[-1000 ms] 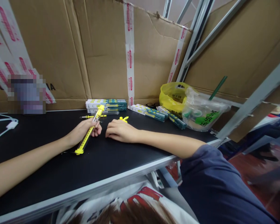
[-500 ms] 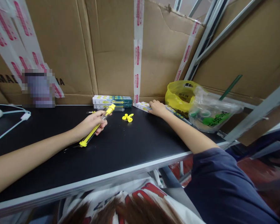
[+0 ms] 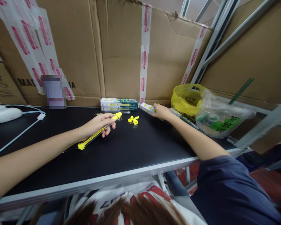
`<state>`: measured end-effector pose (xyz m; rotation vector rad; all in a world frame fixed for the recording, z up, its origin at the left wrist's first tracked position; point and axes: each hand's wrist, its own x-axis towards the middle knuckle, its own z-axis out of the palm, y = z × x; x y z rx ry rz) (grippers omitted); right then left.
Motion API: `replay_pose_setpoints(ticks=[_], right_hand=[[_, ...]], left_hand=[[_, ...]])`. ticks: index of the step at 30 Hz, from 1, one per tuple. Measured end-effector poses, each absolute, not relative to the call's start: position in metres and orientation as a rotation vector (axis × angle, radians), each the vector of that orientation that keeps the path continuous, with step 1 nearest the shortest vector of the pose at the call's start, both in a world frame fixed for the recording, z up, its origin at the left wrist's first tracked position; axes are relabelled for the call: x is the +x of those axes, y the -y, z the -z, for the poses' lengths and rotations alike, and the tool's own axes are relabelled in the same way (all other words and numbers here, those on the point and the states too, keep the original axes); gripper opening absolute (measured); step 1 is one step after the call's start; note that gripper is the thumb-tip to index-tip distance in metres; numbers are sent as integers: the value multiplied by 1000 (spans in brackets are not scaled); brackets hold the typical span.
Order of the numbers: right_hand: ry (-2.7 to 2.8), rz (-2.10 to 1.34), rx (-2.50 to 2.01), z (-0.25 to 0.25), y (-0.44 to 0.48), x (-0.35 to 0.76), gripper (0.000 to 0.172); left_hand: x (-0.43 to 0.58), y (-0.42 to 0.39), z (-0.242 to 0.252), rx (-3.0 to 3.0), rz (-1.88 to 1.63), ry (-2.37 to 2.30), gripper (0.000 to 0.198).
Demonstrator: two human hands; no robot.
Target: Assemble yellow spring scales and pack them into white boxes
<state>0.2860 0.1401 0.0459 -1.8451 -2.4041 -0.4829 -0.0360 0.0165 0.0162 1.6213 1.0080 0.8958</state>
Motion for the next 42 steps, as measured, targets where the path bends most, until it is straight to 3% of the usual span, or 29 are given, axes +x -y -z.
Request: replay_pose_setpoints(ticks=[7,11,20,29,34,42], right_hand=[[2449,683,-1220,-61,-108,260,35],[2509,773,-931,-55,-95,249,37],[2471,842,-1026,-49,-84,241,42],[2562,848,-734,-50,-81,240,46],[2608,846,-711,-52,-79,239,48],[2706,927,-634,-51,-79,237,50]], left_hand=[[-39,-18,-21,1646,-839,-1050,14],[-46,-16,-25,1830,-945,-1206,23],[-47,-2,-38,2344,-1049,-1349,38],[-55,-12,-36,2754,-722,-1810,48],[-56,-13,-35,2805,-579,-1778,52],[-57,-14,-33,2866,-504,-1592,42]])
